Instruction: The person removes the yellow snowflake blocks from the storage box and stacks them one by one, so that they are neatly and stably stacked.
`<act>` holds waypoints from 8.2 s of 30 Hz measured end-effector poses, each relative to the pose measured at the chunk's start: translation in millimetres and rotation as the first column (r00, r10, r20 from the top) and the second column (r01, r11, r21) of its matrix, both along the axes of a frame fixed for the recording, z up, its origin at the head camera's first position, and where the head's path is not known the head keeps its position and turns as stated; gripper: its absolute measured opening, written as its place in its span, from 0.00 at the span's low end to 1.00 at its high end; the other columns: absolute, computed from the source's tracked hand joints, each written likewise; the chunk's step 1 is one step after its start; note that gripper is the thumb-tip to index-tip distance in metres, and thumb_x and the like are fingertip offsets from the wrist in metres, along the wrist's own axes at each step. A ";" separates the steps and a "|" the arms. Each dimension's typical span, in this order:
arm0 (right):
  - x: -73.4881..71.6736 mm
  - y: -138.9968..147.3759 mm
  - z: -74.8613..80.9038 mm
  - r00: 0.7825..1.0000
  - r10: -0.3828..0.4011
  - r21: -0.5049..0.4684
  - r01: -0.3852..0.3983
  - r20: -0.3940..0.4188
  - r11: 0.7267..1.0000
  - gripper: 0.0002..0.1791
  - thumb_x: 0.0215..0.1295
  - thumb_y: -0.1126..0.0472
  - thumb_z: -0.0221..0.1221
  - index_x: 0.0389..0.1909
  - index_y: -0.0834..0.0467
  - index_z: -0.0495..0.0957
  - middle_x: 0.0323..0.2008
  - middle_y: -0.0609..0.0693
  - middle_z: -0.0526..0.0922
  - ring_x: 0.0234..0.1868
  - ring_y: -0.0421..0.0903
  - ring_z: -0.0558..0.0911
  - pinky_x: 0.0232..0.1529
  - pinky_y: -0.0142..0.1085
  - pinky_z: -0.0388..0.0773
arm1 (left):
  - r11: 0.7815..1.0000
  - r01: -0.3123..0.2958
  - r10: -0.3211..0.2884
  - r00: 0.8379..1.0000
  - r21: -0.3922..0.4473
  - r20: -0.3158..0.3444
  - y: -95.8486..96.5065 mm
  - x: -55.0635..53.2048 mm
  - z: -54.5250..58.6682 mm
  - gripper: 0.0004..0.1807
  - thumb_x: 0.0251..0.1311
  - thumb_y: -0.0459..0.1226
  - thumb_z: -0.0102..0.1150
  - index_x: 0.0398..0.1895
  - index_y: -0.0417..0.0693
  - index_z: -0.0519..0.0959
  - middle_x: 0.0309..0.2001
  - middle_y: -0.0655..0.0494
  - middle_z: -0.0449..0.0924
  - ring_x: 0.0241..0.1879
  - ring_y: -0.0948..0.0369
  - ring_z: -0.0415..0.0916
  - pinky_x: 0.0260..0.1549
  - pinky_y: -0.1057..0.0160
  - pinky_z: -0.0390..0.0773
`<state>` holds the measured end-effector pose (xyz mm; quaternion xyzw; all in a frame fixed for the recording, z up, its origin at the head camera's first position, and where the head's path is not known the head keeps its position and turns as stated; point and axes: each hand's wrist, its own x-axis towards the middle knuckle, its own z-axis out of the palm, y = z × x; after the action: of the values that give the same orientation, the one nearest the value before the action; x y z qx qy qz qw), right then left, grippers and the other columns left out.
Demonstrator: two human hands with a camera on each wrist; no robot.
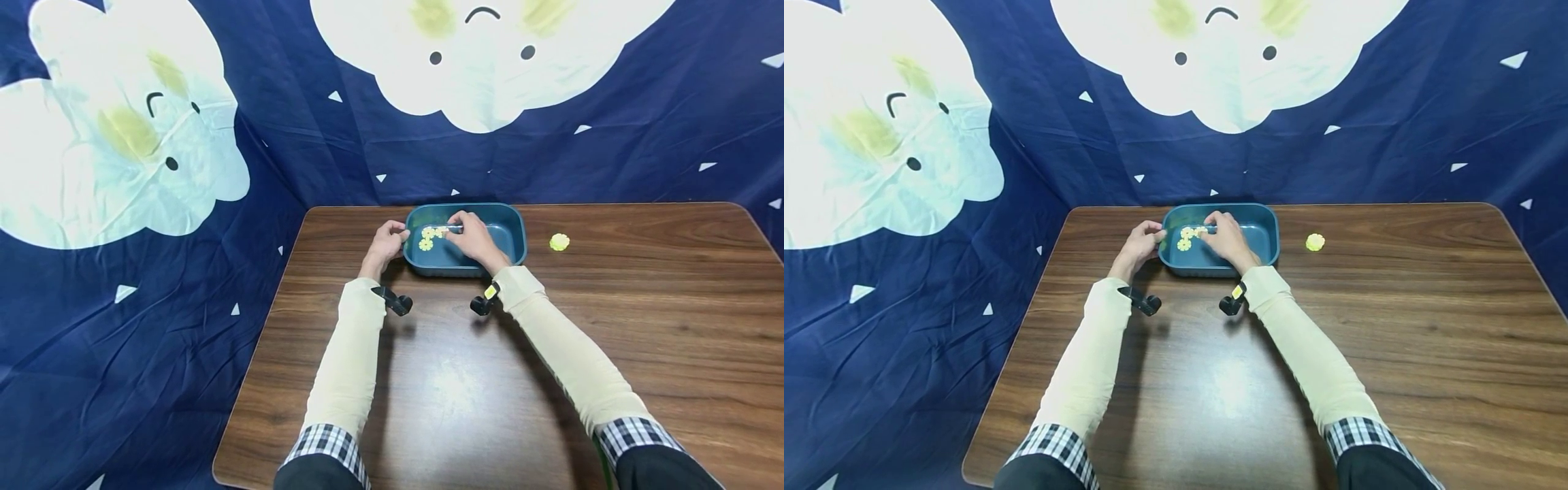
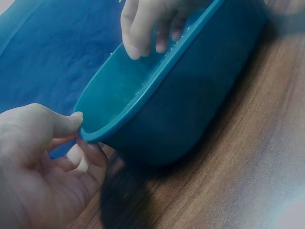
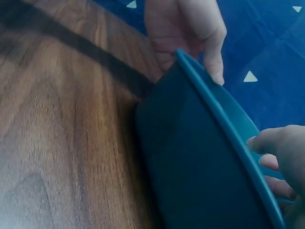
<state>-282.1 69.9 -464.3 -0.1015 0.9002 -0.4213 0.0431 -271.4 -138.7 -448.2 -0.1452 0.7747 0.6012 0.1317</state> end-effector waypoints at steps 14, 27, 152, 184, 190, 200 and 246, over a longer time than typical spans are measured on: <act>-12.7 -2.2 -5.5 0.996 0.053 0.153 -0.064 0.077 0.986 0.27 0.65 0.52 0.58 0.62 0.58 0.69 0.55 0.61 0.70 0.57 0.57 0.68 0.60 0.50 0.65 | 1.000 -0.001 0.001 1.000 -0.002 0.015 -1.0 -2.6 -0.6 0.13 0.70 0.38 0.50 0.54 0.46 0.71 0.41 0.55 0.68 0.33 0.62 0.68 0.37 0.64 0.75; -12.7 -11.8 -8.8 0.989 0.099 0.349 -0.133 0.112 0.928 0.30 0.67 0.50 0.57 0.67 0.54 0.65 0.61 0.64 0.63 0.62 0.60 0.62 0.63 0.52 0.62 | 1.000 0.001 -0.001 1.000 0.003 0.013 -0.2 2.7 -0.8 0.13 0.70 0.38 0.50 0.54 0.45 0.71 0.42 0.54 0.68 0.34 0.61 0.68 0.36 0.64 0.74; 42.6 144.4 25.9 0.864 -0.482 -0.395 0.497 0.144 0.773 0.11 0.62 0.52 0.63 0.36 0.56 0.78 0.30 0.33 0.73 0.30 0.31 0.71 0.30 0.22 0.68 | 1.000 -0.002 0.002 1.000 -0.016 0.002 0.4 3.6 0.8 0.13 0.70 0.38 0.49 0.55 0.45 0.70 0.39 0.55 0.67 0.37 0.58 0.69 0.34 0.66 0.73; 44.1 193.5 -19.6 0.756 -0.585 -0.126 0.638 0.295 0.760 0.11 0.62 0.46 0.59 0.32 0.49 0.78 0.30 0.38 0.72 0.42 0.41 0.70 0.44 0.29 0.65 | 1.000 -0.007 0.007 1.000 -0.012 0.002 -0.4 4.6 0.7 0.13 0.69 0.37 0.50 0.54 0.44 0.71 0.40 0.54 0.68 0.34 0.60 0.68 0.34 0.66 0.74; 40.6 192.1 -17.5 0.773 -0.563 -0.075 0.605 0.292 0.792 0.23 0.64 0.45 0.57 0.46 0.61 0.78 0.51 0.56 0.75 0.60 0.54 0.69 0.62 0.42 0.65 | 1.000 -0.004 0.004 1.000 -0.003 0.001 -0.5 4.1 1.4 0.14 0.70 0.37 0.50 0.55 0.43 0.70 0.40 0.55 0.67 0.34 0.61 0.68 0.32 0.68 0.74; 36.5 191.8 -13.5 0.788 -0.553 -0.004 0.575 0.271 0.818 0.24 0.65 0.49 0.55 0.51 0.65 0.76 0.60 0.64 0.72 0.65 0.61 0.65 0.66 0.47 0.61 | 1.000 -0.010 0.010 1.000 -0.013 -0.015 0.9 4.3 0.5 0.12 0.69 0.38 0.51 0.52 0.44 0.72 0.42 0.51 0.70 0.35 0.60 0.70 0.37 0.64 0.77; 45.5 190.8 -11.6 0.956 -0.291 0.147 0.292 -0.023 0.945 0.29 0.62 0.55 0.61 0.59 0.68 0.68 0.57 0.71 0.66 0.60 0.70 0.58 0.60 0.57 0.55 | 1.000 0.005 -0.006 1.000 -0.010 -0.011 0.7 3.6 -1.2 0.14 0.70 0.39 0.50 0.55 0.44 0.70 0.41 0.54 0.68 0.40 0.56 0.70 0.36 0.65 0.74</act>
<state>-236.6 260.7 -475.9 0.0360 0.9343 -0.3545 -0.0125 -267.8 -138.0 -449.4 -0.1404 0.7787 0.5979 0.1283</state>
